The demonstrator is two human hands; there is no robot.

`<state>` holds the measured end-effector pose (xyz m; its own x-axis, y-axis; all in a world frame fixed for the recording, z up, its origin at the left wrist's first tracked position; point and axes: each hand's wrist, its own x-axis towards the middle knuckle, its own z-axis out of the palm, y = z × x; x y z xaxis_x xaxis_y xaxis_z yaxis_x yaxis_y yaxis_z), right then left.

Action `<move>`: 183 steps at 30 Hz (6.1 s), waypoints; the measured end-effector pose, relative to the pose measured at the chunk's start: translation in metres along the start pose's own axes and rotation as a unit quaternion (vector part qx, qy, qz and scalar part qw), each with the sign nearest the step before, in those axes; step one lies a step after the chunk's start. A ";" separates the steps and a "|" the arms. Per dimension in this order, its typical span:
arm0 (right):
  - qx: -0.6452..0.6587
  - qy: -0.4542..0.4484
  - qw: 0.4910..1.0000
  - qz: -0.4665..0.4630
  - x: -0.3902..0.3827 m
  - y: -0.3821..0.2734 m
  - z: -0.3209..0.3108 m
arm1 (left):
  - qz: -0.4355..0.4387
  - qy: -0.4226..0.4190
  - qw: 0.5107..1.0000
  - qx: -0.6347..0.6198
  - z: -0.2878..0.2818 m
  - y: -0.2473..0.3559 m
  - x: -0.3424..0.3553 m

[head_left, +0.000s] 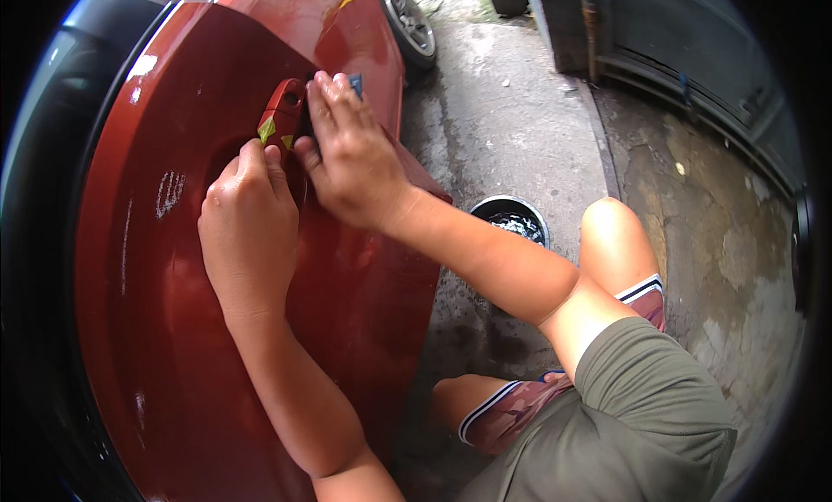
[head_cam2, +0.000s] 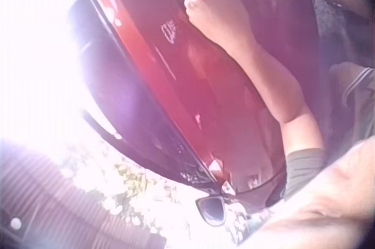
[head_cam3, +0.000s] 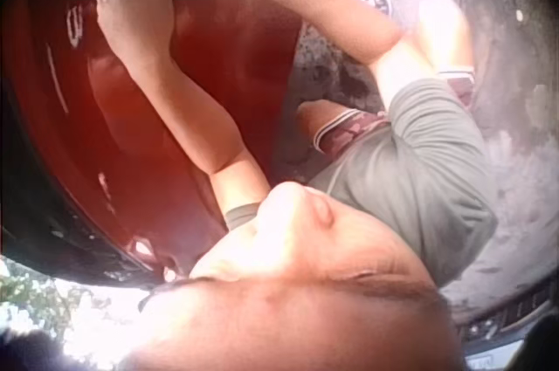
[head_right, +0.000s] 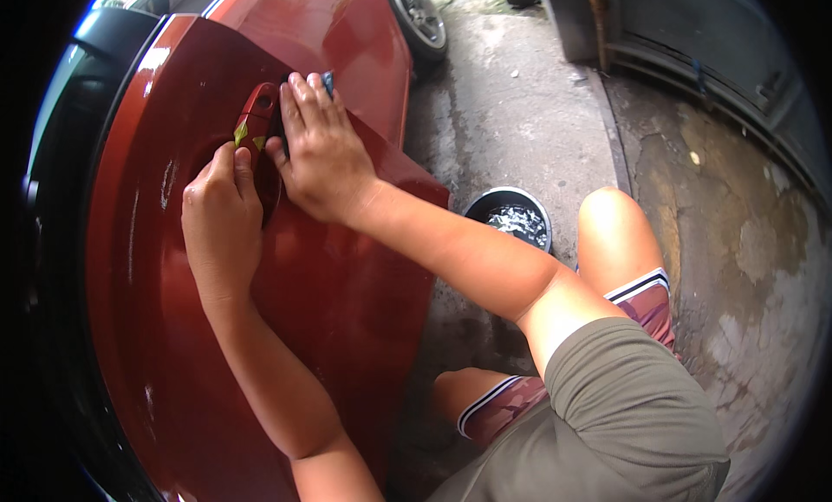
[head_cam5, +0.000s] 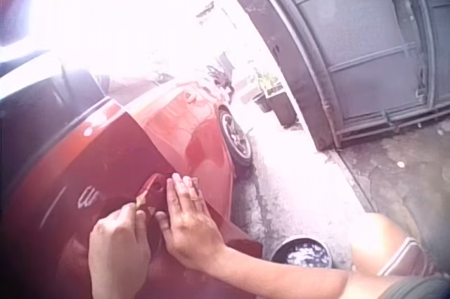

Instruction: The person retrieves a sanding pad from a storage shelf and walks to a red car. They then kneel and use the sanding pad to manually sand the rear door panel of the car, focusing on the area around the door handle.

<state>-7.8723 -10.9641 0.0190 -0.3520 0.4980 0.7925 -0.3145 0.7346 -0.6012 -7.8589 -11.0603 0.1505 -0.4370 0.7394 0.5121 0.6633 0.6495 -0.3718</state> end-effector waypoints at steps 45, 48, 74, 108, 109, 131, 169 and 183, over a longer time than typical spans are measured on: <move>-0.015 -0.043 0.997 -0.060 -0.004 0.016 -0.035 | -0.096 0.009 0.995 0.007 -0.009 0.025 0.002; 0.033 -0.111 0.981 -0.159 -0.020 0.018 -0.047 | -0.107 0.018 0.994 0.006 -0.008 0.024 0.000; 0.089 -0.245 0.872 -0.413 0.062 0.083 -0.058 | -0.157 0.033 0.986 0.035 0.002 0.016 0.004; 0.046 -0.223 0.906 -0.357 0.054 0.107 -0.046 | -0.161 0.058 0.983 0.062 0.015 0.024 0.006; 0.038 -0.206 0.911 -0.357 0.056 0.110 -0.049 | -0.158 0.060 0.984 0.064 0.015 0.025 0.007; 0.022 -0.069 0.995 -0.063 -0.016 0.005 -0.038 | -0.151 0.049 0.985 0.064 0.002 0.039 0.008; 0.066 -0.107 0.983 -0.135 -0.042 0.024 -0.025 | -0.136 -0.005 0.991 0.002 0.005 0.032 -0.015; 0.115 -0.138 0.962 -0.204 -0.038 0.047 -0.028 | -0.139 0.005 0.990 0.012 0.017 0.032 -0.018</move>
<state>-7.8489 -10.9355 -0.0368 -0.3681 0.0255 0.9294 -0.6523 0.7053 -0.2777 -7.8406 -11.0495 0.1162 -0.5946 0.5294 0.6051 0.5035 0.8320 -0.2332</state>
